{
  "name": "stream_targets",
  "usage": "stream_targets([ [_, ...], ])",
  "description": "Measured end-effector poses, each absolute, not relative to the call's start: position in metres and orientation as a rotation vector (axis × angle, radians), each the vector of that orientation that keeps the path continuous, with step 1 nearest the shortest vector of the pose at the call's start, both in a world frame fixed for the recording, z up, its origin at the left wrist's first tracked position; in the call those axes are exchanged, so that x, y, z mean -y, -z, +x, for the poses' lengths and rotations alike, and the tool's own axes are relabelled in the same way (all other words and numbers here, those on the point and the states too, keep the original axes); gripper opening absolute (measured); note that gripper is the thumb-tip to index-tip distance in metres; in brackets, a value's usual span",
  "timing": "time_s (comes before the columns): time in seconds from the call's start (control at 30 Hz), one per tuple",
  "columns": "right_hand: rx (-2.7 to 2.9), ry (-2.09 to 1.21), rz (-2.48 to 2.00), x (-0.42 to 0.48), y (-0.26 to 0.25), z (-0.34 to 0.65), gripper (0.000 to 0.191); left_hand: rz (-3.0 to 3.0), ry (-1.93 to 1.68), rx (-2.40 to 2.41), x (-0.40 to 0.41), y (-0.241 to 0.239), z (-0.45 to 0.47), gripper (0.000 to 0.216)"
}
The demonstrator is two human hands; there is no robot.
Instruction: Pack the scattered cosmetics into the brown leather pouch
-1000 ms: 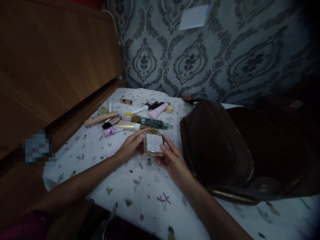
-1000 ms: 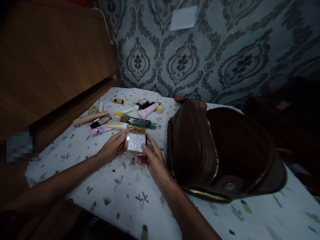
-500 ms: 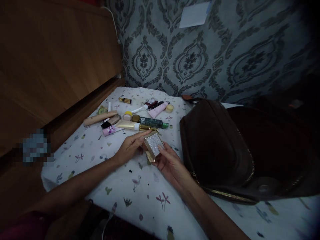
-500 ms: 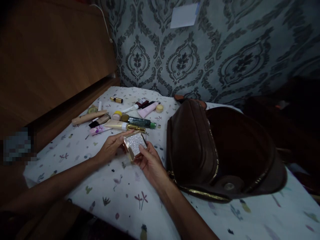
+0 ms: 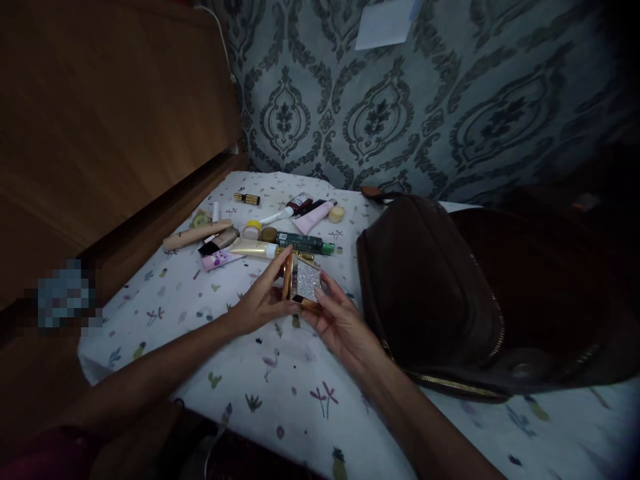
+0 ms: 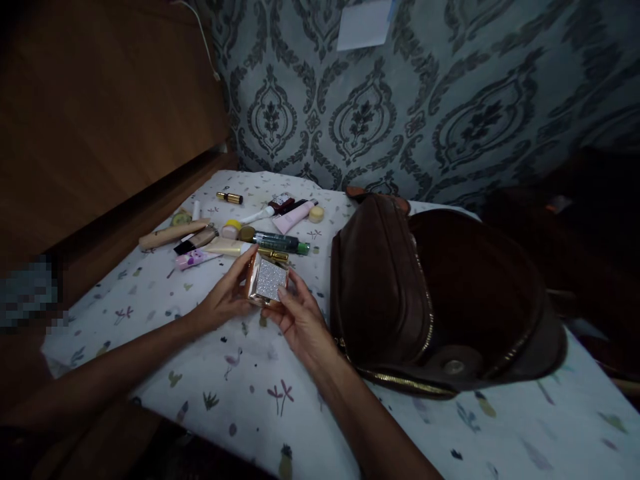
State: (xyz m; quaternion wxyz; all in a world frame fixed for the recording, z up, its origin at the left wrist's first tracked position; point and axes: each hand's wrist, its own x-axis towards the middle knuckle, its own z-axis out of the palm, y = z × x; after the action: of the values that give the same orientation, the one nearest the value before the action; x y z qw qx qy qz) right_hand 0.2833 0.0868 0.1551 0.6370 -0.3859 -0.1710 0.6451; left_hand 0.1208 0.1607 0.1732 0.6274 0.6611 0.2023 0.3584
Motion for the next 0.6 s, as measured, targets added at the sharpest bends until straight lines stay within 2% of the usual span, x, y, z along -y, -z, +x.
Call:
stream_targets([
  [0.07, 0.423, -1.475, -0.868, -0.0866, -0.1568, 0.2838, 0.063, 1.527, -0.786, -0.459, -0.1606, -0.1729, 0.12, 0.092],
  [0.2, 0.454, -1.473, -0.865, -0.0862, -0.16, 0.2831, 0.063, 1.57, -0.804, -0.574, -0.1636, -0.1697, 0.1191, 0.067],
  [0.43, 0.44, -1.452, -0.852, -0.0879, -0.1542, 0.2839, 0.046, 1.523, -0.858, -0.653, -0.1655, -0.1674, 0.1216, 0.05],
  [0.6, 0.453, -1.374, -0.846, -0.0879, -0.1505, 0.2822, 0.04, 1.798, -0.831, -0.643, -0.1676, -0.1654, 0.1201, 0.047],
])
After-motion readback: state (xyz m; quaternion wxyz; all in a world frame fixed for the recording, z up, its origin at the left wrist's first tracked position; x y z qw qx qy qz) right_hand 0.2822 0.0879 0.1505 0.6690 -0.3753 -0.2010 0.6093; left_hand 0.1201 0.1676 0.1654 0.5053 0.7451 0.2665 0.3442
